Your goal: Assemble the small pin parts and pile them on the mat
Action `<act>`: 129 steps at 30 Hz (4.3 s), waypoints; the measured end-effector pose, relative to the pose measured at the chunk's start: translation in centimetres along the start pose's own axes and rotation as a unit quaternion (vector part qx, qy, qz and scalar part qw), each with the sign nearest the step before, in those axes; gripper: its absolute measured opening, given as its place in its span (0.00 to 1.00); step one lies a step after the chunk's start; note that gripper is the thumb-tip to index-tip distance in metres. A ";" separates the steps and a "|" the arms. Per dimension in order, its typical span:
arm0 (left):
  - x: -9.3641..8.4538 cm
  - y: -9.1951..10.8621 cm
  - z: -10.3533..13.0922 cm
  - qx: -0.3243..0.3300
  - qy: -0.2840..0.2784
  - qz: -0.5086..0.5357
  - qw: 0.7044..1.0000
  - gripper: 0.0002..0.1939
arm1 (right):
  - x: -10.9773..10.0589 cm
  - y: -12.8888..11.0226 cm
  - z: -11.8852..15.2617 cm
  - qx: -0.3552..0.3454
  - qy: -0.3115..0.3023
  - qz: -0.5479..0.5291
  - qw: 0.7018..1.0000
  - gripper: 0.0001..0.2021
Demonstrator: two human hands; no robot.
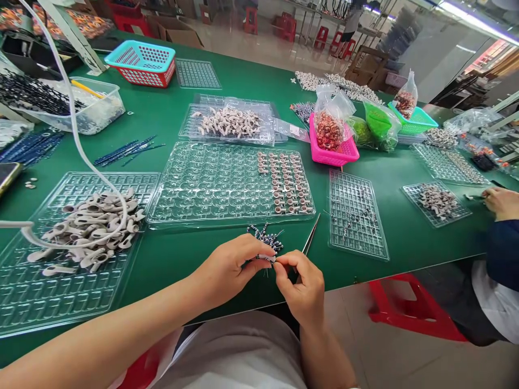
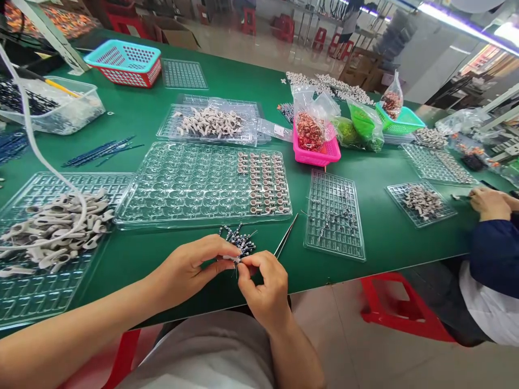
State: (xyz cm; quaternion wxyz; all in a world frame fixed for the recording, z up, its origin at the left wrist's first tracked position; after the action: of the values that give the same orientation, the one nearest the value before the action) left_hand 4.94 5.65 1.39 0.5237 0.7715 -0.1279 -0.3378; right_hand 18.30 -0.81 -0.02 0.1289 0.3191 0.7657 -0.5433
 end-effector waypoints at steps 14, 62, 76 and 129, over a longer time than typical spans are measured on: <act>-0.1 0.7 0.3 0.070 0.028 0.065 0.995 0.11 | -0.6 -0.1 0.7 -0.036 0.033 -0.063 0.997 0.10; -0.7 3.1 -0.3 0.138 0.043 -0.021 0.989 0.03 | -1.1 0.3 1.2 -0.046 0.036 0.013 0.998 0.08; -18.7 0.2 13.3 -0.220 0.248 -0.321 0.887 0.14 | -1.0 2.4 1.3 0.071 0.049 0.009 0.996 0.16; -1.6 -3.4 -0.4 -0.298 0.052 0.417 0.857 0.16 | 1.4 -0.3 -0.7 -0.066 -0.135 0.210 0.966 0.06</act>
State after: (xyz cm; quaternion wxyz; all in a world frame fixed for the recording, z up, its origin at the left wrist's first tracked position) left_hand 3.53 8.20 -0.92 0.8262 0.4695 -0.3037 -0.0686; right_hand 17.17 0.24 -0.25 0.3625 0.3874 0.6912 -0.4906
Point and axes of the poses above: each hand's wrist, its own z-axis away from the middle knuckle, its own x-axis out of the palm, y = z × x, the point moved 8 cm from there along -z, towards the middle knuckle, and after that the axes turned 9 degrees about z, right-handed, at the moved point
